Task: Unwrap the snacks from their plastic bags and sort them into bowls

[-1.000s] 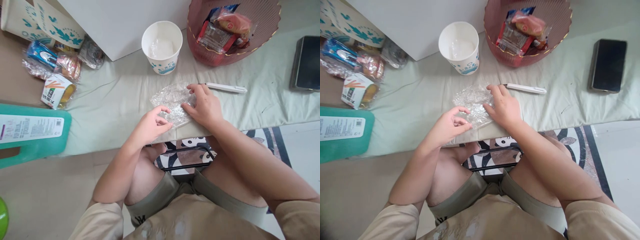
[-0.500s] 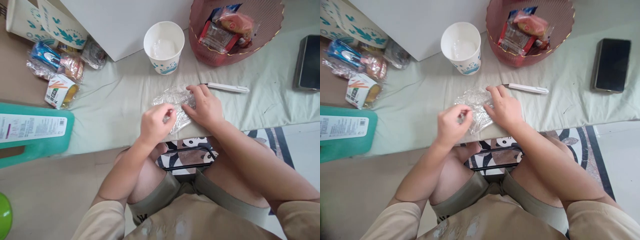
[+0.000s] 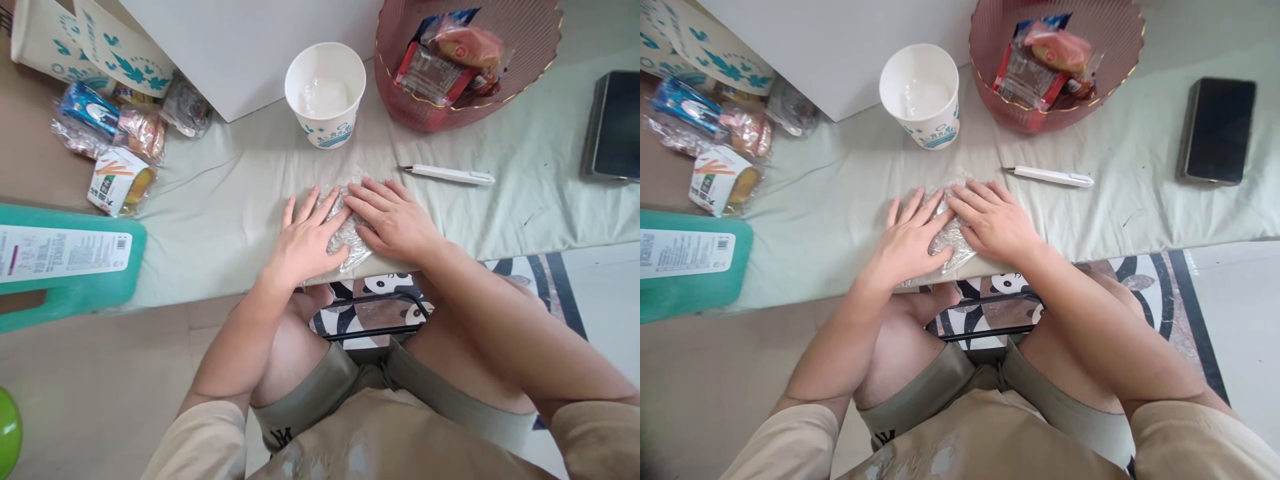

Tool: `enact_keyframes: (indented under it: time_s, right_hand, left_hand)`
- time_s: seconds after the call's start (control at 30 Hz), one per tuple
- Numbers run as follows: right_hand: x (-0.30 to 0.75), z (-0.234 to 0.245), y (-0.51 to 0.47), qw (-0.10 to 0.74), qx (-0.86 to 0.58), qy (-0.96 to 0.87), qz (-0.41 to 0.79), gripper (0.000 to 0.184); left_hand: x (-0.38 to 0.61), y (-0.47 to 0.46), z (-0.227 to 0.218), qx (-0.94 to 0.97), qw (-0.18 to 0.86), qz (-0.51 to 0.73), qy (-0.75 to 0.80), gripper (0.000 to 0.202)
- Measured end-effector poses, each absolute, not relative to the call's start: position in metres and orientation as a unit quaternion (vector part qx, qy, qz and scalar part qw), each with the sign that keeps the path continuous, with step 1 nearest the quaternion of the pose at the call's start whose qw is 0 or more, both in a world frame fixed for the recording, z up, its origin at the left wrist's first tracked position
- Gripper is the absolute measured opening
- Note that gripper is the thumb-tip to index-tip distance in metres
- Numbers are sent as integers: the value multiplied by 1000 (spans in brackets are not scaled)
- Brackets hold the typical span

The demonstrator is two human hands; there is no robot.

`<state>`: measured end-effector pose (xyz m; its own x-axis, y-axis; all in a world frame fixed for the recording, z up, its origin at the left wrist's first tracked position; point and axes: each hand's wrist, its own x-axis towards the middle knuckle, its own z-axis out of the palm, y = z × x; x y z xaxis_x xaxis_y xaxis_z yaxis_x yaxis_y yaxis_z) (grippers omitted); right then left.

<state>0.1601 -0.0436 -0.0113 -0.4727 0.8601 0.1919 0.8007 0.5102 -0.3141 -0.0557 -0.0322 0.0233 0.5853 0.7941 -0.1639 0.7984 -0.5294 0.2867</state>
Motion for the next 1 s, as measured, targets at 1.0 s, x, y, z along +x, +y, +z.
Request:
enact_keyframes:
  time_s: [1.0]
  right_hand:
    - [178,3,-41,341,-523,-728,283,14]
  left_hand:
    - [-77,-19,18,808,336,227,428,16]
